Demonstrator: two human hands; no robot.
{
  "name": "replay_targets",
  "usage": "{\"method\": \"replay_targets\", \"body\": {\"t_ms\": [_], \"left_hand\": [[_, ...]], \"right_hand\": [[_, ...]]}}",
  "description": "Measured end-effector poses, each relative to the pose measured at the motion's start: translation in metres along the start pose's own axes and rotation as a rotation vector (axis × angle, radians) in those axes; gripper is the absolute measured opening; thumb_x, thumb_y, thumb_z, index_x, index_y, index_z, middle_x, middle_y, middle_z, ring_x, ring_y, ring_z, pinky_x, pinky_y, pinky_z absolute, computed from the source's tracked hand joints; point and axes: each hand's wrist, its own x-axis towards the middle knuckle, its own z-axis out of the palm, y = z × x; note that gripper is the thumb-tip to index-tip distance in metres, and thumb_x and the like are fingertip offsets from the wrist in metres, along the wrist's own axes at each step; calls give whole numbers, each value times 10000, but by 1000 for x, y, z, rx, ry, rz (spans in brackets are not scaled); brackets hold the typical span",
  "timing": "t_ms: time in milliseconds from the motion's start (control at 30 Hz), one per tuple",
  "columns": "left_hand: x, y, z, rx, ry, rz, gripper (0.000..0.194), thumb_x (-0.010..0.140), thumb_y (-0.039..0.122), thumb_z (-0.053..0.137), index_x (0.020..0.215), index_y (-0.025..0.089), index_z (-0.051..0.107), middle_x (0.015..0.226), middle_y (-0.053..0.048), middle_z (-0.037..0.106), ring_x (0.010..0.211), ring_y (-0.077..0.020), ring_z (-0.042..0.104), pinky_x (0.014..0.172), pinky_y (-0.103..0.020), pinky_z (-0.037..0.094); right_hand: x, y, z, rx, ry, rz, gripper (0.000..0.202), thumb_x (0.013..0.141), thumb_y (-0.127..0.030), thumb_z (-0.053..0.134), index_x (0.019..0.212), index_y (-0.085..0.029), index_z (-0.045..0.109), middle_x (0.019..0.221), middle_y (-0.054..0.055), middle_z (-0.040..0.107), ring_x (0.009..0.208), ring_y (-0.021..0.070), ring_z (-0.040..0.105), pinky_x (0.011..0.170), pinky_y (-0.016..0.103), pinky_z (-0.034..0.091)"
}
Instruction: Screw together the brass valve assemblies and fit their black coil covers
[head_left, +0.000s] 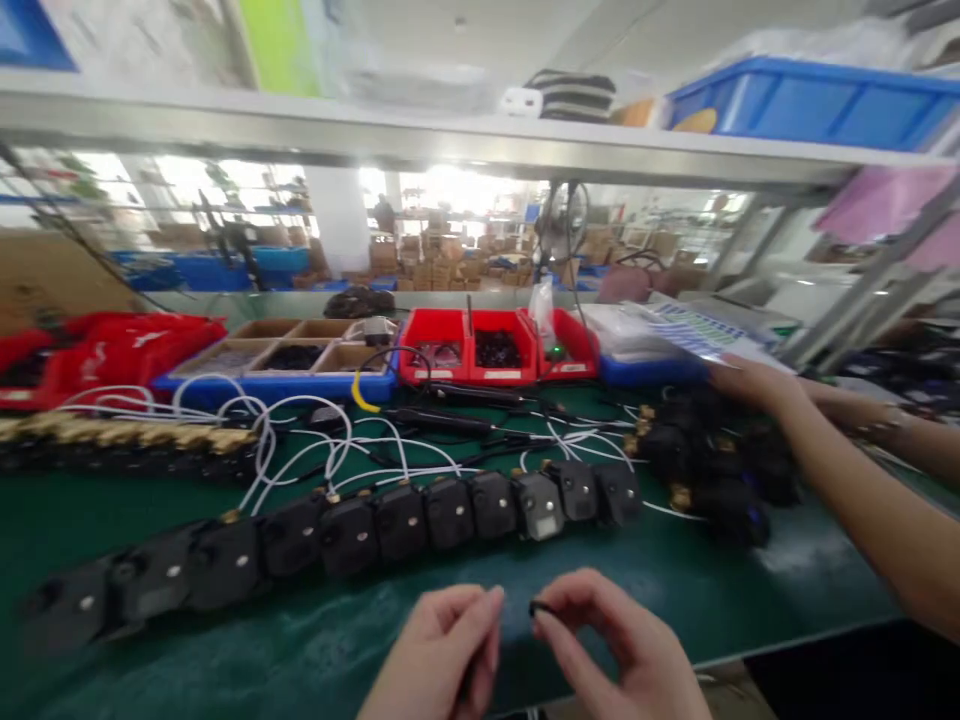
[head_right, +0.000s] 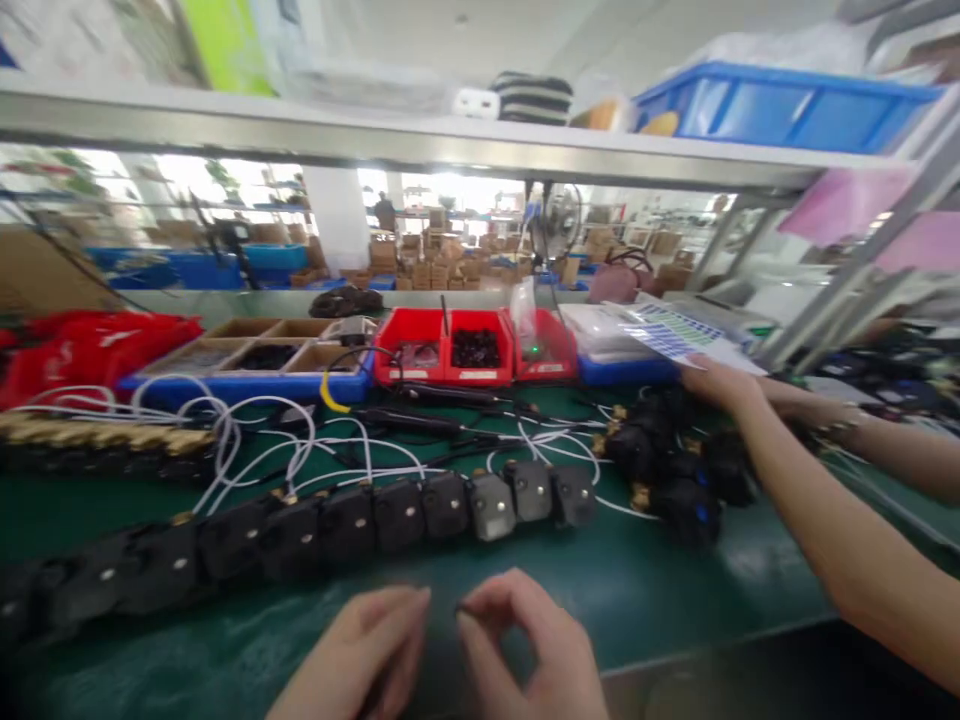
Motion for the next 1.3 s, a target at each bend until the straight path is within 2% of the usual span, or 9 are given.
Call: {"method": "replay_targets", "body": {"t_ms": [100, 200, 267, 367, 500, 667, 833, 1100, 1300], "left_hand": [[-1, 44, -25, 252, 65, 153, 601, 760, 786, 476, 613, 204, 474, 440, 85, 267, 407, -73, 212, 438, -226, 175], [12, 97, -52, 674, 144, 441, 445, 876, 553, 476, 689, 173, 615, 616, 5, 552, 594, -119, 484, 577, -228, 351], [30, 125, -62, 874, 84, 555, 364, 902, 466, 475, 865, 177, 694, 849, -23, 683, 790, -162, 589, 720, -243, 412], [61, 148, -61, 1122, -91, 531, 383, 911, 421, 507, 1168, 189, 670, 816, -3, 684, 743, -162, 594, 694, -242, 414], [93, 161, -45, 1384, -367, 512, 440, 892, 377, 587, 1277, 171, 635, 778, 0, 684, 680, -144, 587, 634, -219, 395], [110, 172, -30, 1463, -657, 346, 499, 878, 305, 638, 1344, 134, 586, 842, -23, 749, 731, -149, 643, 639, -199, 407], [112, 176, -24, 1455, -719, 356, 524, 865, 248, 663, 1362, 114, 566, 921, -52, 769, 802, -163, 671, 642, -193, 420], [115, 179, -22, 1472, -721, 387, 621, 819, 255, 698, 1404, 141, 526, 938, -45, 767, 777, -163, 664, 671, -206, 442], [117, 183, -17, 1521, -756, 372, 561, 827, 255, 707, 1359, 132, 577, 970, -60, 764, 771, -164, 655, 667, -204, 432]], "right_hand": [[8, 24, -11, -114, 135, 44, 125, 887, -118, 574, 815, -154, 670, 708, -14, 645, 597, 68, 635, 565, 96, 511], [11, 38, -10, -182, 189, 42, 124, 876, -123, 586, 831, -160, 695, 737, -1, 650, 610, 87, 636, 558, 132, 513], [13, 38, -8, -223, 274, 31, 103, 874, -127, 602, 912, -156, 693, 773, 9, 652, 630, 93, 627, 575, 156, 516], [22, 29, -4, -266, 387, -23, 114, 891, -108, 600, 951, -164, 679, 833, 14, 644, 654, 75, 602, 619, 161, 515], [42, 21, 4, -317, 477, -100, 134, 909, -83, 583, 969, -163, 673, 915, 36, 641, 792, 84, 629, 738, 169, 541], [52, 22, 14, -391, 482, -180, 161, 912, -58, 579, 1002, -142, 682, 955, 67, 654, 878, 108, 643, 815, 204, 559], [40, 18, 16, -404, 424, -201, 218, 887, -29, 602, 1044, -150, 692, 1074, 80, 666, 979, 123, 657, 905, 217, 564], [44, 14, 11, -340, 358, -96, 175, 912, -98, 612, 1053, -168, 687, 985, 40, 654, 898, 92, 651, 812, 162, 543], [49, 14, 14, -258, 382, -50, 139, 875, -86, 659, 988, -165, 679, 913, 22, 619, 787, 63, 622, 718, 129, 521]]}}
